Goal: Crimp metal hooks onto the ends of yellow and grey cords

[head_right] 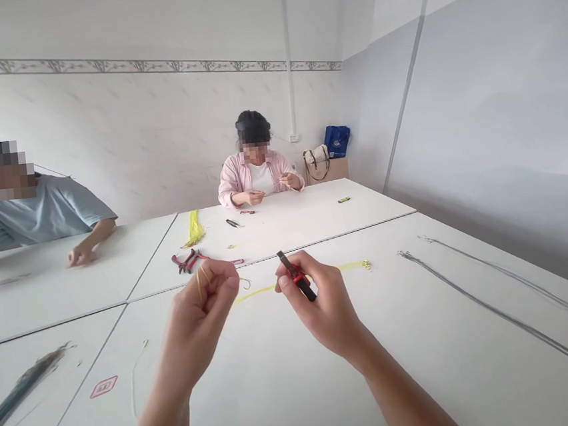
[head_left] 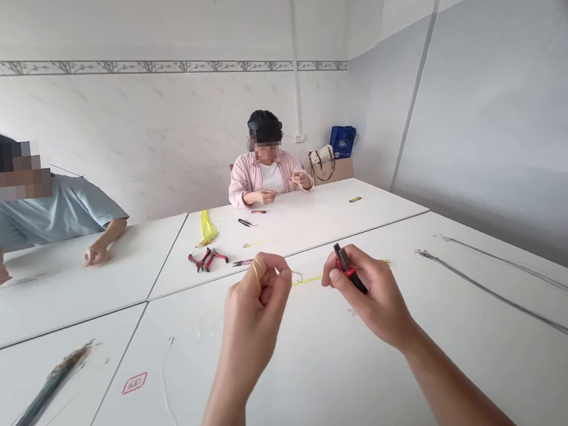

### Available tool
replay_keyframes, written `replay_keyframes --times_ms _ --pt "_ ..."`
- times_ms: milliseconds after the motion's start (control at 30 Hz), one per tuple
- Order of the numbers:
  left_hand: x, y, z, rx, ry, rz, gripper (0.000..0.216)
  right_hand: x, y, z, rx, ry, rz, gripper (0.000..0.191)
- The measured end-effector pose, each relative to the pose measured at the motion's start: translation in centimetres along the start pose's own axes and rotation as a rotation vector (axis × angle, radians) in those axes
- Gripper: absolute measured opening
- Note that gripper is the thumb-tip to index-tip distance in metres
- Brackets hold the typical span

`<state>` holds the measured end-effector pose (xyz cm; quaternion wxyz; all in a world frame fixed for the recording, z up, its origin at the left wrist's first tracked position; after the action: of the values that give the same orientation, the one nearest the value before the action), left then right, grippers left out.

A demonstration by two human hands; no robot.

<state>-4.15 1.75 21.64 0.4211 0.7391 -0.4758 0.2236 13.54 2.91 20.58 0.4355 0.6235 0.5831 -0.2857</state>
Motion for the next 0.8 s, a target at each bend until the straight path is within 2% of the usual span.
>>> replay_keyframes --times_ms 100,267,500,800 --pt "-0.1 -0.4 -0.9 0.069 0.034 0.046 0.017 -0.3 1.2 -0.5 0.013 0.033 0.077 0.012" --pt "0.5 -1.7 -1.8 0.091 0.001 0.081 0.018 -0.4 1.9 -0.6 -0.009 0.104 0.258 0.006" --pt "0.9 -1.8 -1.9 0.086 -0.064 0.036 0.015 -1.3 1.5 -0.3 0.000 0.242 0.481 0.017" --pt "1.1 -1.9 -1.9 0.025 -0.061 0.064 0.019 -0.9 1.0 -0.4 -0.045 0.223 0.530 0.016"
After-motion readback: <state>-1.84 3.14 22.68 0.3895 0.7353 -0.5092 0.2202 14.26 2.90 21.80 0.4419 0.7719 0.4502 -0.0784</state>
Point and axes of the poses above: each hand's wrist, its own z-axis away from the middle knuckle, its own y-axis out of the back of the hand, x = y × z, the point moved 8 cm from there along -z, towards the middle knuckle, and after that the axes turned 8 degrees about -y, right-handed, at the moved point
